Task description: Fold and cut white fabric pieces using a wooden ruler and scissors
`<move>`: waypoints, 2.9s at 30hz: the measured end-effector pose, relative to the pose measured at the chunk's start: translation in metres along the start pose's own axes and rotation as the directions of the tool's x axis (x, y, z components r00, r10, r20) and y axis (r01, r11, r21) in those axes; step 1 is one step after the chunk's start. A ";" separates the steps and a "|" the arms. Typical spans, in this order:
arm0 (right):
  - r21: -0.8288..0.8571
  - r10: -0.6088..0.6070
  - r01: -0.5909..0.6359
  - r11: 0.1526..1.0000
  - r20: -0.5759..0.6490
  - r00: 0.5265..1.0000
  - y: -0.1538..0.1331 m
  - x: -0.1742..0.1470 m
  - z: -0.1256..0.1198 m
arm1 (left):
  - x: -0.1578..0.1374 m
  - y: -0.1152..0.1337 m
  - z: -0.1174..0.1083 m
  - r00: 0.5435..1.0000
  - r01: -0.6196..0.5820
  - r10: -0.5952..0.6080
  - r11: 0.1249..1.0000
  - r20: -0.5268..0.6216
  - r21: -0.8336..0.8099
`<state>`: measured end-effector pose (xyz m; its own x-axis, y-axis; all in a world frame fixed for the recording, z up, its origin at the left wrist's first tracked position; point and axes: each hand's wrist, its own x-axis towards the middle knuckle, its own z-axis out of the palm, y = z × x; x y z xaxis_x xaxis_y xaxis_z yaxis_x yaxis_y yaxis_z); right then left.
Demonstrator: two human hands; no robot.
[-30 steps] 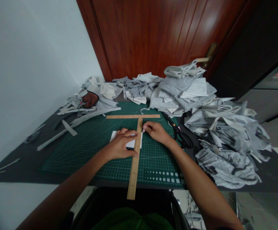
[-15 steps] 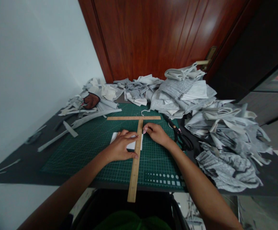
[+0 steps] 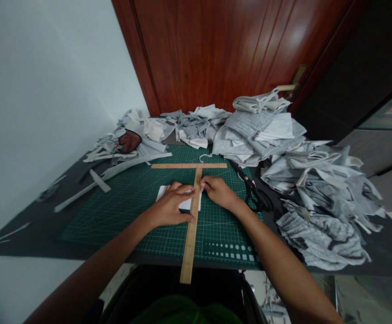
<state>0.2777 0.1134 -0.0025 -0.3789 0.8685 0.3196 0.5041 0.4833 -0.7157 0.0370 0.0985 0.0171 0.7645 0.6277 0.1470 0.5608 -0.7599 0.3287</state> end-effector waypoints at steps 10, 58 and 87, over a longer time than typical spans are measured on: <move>-0.071 0.071 -0.072 0.995 -0.022 0.997 -0.008 -0.001 0.007 | -0.001 -0.001 0.003 1.000 -0.013 0.013 1.000 -0.013 0.008; -0.068 0.175 -0.173 0.983 0.036 0.984 -0.035 -0.019 0.018 | 0.000 0.001 0.000 1.000 0.008 -0.007 1.000 0.021 -0.013; 0.453 0.290 -0.363 0.814 0.224 0.930 -0.031 -0.007 -0.025 | -0.001 -0.001 0.001 1.000 -0.006 0.006 1.000 0.000 -0.011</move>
<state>0.2844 0.0950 0.0329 -0.3799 0.9237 -0.0495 0.1968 0.0284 -0.9800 0.0364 0.0984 0.0155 0.7681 0.6227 0.1490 0.5524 -0.7621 0.3377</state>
